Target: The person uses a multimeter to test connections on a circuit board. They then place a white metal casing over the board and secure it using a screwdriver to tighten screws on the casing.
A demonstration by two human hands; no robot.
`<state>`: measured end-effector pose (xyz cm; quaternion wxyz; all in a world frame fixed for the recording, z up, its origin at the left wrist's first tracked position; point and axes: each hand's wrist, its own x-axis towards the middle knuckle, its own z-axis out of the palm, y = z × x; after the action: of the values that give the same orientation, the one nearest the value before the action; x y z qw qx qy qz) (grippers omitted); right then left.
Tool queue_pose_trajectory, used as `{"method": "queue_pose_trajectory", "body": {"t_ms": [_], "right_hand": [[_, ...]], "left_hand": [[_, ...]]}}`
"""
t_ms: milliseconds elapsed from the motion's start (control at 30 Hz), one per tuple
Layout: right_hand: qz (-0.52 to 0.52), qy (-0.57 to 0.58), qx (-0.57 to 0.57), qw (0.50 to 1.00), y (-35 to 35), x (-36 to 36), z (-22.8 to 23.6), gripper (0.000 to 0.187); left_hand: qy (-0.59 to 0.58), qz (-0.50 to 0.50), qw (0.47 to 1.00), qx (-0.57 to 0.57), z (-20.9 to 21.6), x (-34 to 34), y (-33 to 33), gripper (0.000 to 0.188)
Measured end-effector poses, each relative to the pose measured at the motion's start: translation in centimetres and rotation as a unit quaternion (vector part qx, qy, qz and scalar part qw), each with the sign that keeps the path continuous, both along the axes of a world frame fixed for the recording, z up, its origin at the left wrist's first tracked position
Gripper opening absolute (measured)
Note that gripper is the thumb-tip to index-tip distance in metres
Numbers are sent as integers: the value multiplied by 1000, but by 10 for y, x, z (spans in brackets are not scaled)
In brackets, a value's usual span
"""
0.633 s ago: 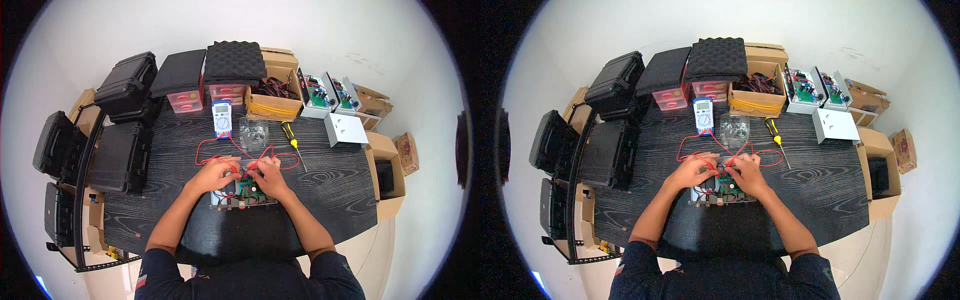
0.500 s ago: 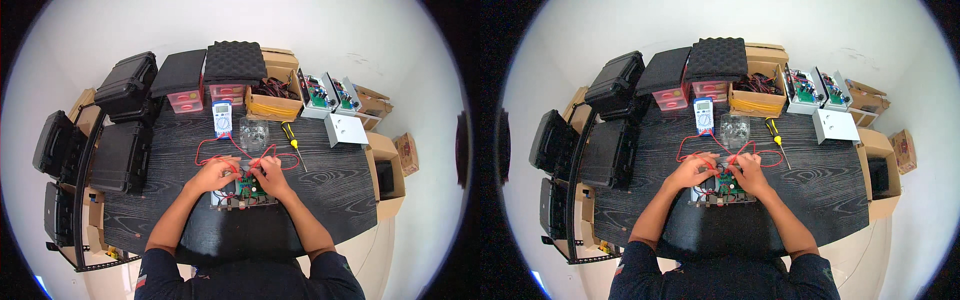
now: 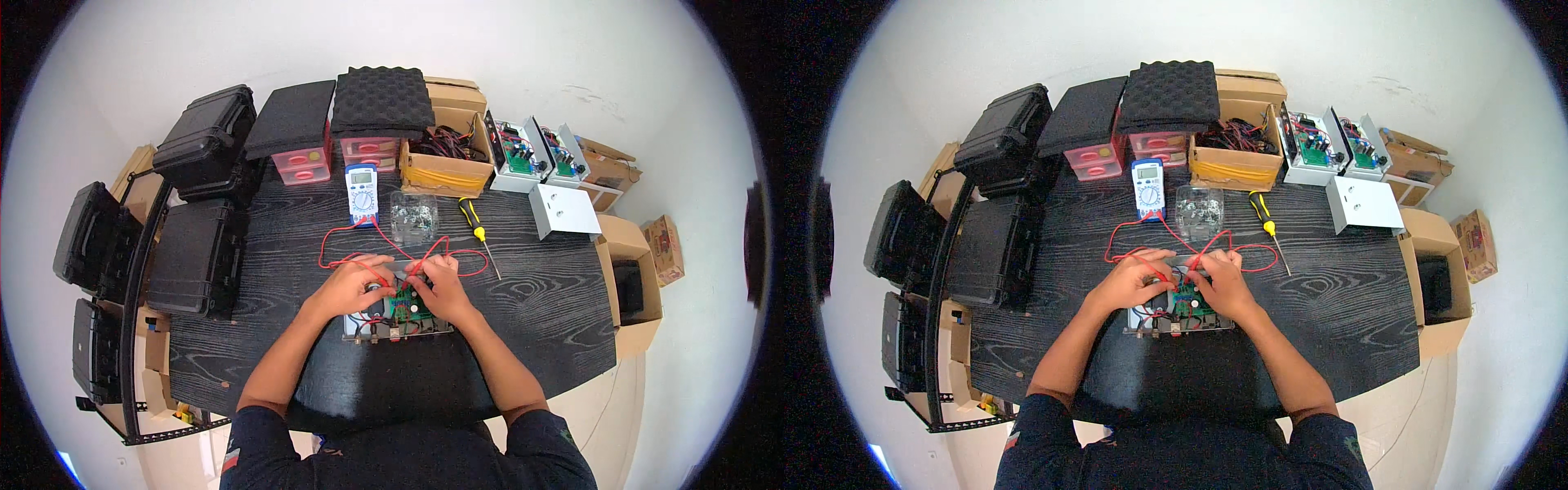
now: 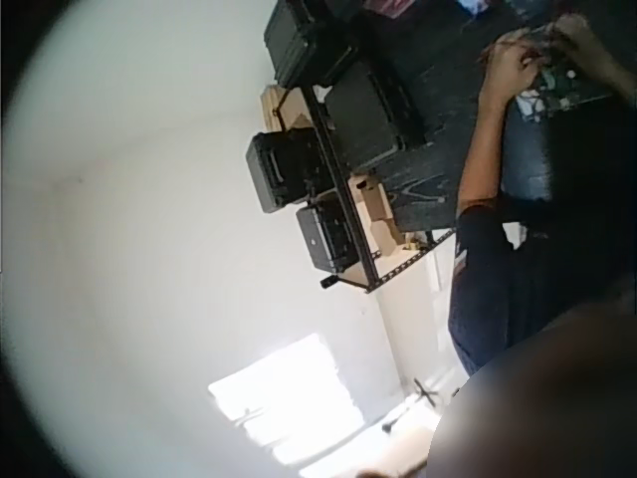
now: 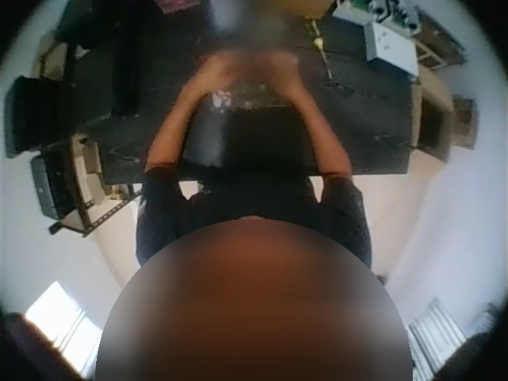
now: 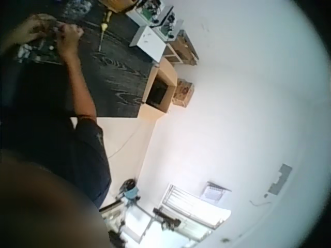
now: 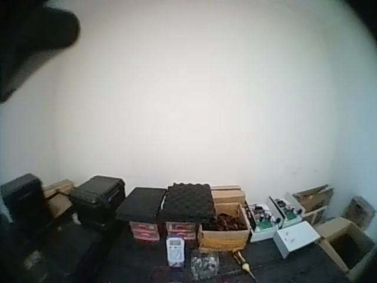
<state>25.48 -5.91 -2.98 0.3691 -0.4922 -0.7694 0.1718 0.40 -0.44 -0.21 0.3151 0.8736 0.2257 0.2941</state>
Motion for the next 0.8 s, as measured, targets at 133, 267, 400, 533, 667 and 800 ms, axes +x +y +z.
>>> {"method": "queue_pose_trajectory", "body": {"t_ms": [133,267,400,533,667,800], "right_hand": [[1,-6,-11,1000,-1,0,3,19],[1,0,-18,1000,-1,0,3,18],[4,3,-7,1000,-1,0,2,17],[2,3,-6,1000,-2,1,2,16],[5,5,-12,1000,-1,0,3,14],[5,6,-13,1000,-1,0,2,13]], "left_hand": [[16,4,999,38,-6,-2,0,20],[25,13,998,54,-7,-2,-2,20],[48,6,996,71,-4,-1,-5,17],[66,-4,993,94,0,-3,-8,16],[83,2,990,116,1,-4,-12,16],[80,11,988,129,-8,-6,-12,16]]}}
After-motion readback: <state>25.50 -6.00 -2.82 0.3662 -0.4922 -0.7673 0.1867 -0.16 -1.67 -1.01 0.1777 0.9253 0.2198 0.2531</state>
